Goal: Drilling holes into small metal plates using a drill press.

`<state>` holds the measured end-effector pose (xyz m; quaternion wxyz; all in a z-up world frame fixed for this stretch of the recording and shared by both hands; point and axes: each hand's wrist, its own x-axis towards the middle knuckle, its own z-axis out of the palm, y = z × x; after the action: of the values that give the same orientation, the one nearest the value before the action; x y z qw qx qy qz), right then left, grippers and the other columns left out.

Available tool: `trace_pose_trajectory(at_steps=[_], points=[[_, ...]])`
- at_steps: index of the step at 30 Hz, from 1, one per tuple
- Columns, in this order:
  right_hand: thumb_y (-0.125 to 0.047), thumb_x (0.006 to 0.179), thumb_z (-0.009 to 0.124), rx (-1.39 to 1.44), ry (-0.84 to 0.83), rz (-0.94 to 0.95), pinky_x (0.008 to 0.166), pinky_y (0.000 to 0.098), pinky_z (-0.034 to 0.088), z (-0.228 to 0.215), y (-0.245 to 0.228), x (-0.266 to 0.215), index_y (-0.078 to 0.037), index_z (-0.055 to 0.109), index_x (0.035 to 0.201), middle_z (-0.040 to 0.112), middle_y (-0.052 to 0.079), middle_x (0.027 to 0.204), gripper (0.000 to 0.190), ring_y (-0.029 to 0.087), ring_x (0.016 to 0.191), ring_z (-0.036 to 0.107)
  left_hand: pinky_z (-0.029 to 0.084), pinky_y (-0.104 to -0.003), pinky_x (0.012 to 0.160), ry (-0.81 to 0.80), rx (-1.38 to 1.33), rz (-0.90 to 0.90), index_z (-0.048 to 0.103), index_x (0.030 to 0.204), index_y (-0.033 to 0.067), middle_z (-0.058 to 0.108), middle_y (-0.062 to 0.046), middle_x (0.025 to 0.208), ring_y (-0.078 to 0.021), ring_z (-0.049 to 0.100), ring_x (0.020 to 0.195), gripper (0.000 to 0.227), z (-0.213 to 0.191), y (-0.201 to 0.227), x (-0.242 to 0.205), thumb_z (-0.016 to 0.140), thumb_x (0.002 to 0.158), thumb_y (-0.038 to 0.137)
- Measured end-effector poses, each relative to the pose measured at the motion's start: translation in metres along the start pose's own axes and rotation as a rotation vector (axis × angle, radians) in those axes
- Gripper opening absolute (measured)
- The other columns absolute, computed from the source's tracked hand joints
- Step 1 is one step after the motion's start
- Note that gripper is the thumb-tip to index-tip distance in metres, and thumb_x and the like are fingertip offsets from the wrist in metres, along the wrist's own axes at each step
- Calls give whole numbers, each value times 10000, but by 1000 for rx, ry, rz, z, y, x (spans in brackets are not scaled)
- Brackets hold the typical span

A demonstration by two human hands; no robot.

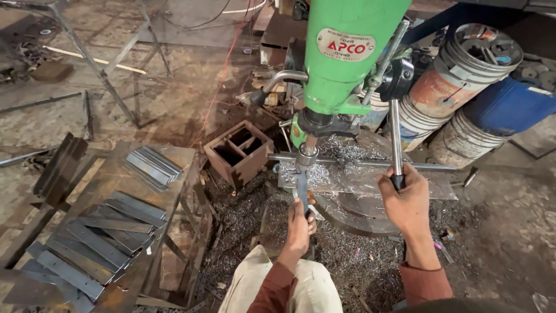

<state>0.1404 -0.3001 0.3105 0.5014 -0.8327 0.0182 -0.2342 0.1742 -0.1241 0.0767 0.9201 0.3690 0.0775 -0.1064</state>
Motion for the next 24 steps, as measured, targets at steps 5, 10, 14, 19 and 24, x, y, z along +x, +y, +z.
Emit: trace_pose_trajectory(at_steps=[5,10,14,19,24], points=[[-56,887,651,-33,6,13,465,254,270,0,-3,-1,-43,568,880,452,-53,574,84,35,498,375,300,-233,433,2,7,-10,609,1165,83,422,36,626,-63,353,471,505,1,2,-5,403,1054,531],[-67,889,648,-73,4,1,473,255,286,1,-1,-1,-44,582,886,461,-45,573,70,41,496,398,302,-230,420,-11,25,-6,630,1159,71,427,44,628,-60,355,466,499,-2,2,-3,399,1064,503],[-71,884,665,-88,34,5,480,258,297,1,2,-1,-44,586,888,464,-45,587,83,41,513,399,299,-231,412,-22,16,-12,630,1128,57,428,49,623,-60,363,464,496,1,2,-3,383,1075,485],[-67,894,656,-93,27,8,478,260,291,1,-5,-1,-43,587,897,461,-41,586,73,44,512,395,294,-235,402,-31,1,-35,614,1066,71,413,61,616,-57,353,456,475,-2,-1,2,361,1090,471],[-56,894,648,-93,23,37,475,258,273,2,0,-1,-47,585,926,456,-43,592,72,47,503,386,297,-249,396,-84,-42,-31,553,1006,95,421,46,613,-76,357,443,439,-8,-10,9,332,1085,465]])
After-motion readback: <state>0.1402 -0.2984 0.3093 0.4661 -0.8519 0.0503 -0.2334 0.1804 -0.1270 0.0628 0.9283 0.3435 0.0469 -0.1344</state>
